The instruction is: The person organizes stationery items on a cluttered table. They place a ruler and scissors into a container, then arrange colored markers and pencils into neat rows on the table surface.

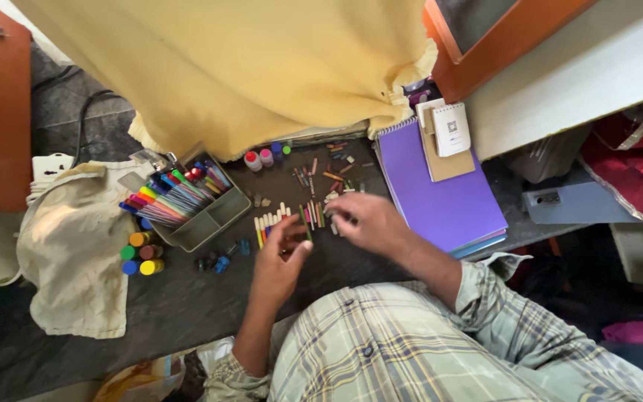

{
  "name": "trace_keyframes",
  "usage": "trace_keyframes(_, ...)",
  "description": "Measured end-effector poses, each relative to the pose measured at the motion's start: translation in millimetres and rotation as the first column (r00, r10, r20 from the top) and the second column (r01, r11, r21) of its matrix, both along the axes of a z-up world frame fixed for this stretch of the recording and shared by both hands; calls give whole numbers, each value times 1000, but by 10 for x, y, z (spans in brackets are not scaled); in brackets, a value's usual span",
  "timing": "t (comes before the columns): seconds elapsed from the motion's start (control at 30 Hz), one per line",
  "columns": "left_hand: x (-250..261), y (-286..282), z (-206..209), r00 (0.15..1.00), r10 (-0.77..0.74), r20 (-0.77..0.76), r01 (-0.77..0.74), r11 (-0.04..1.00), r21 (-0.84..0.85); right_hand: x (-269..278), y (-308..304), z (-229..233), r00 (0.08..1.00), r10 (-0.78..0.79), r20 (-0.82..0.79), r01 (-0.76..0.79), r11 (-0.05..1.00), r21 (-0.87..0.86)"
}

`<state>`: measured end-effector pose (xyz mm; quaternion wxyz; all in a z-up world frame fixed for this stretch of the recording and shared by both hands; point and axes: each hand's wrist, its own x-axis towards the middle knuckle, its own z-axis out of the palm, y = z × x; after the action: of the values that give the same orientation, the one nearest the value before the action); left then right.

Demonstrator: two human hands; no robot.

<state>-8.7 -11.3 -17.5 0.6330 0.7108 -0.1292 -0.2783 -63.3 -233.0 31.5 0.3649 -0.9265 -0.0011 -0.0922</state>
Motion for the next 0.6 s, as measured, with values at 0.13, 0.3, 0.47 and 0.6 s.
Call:
trace_keyframes(0.13, -28, -8, -59, 863, -63, -502, -123, 937, -328, 45, 331, 97, 984, 160, -73, -148, 977, 151)
trace_keyframes(0.3, -76, 64, -129, 786, -64, -615, -180, 928, -327, 61, 437, 108, 957, 286, -37, -276, 946, 168)
trace_keyframes(0.47, -126, 159, -238, 836, -41, -548, -171, 928, -330, 55, 460, 214, 949, 311, -51, -273, 893, 359)
trace_keyframes(0.6, -150, 260, -414, 889, 61, -453, -176, 961, -215, 55, 509, 188, 925, 337, -178, -230, 866, 445)
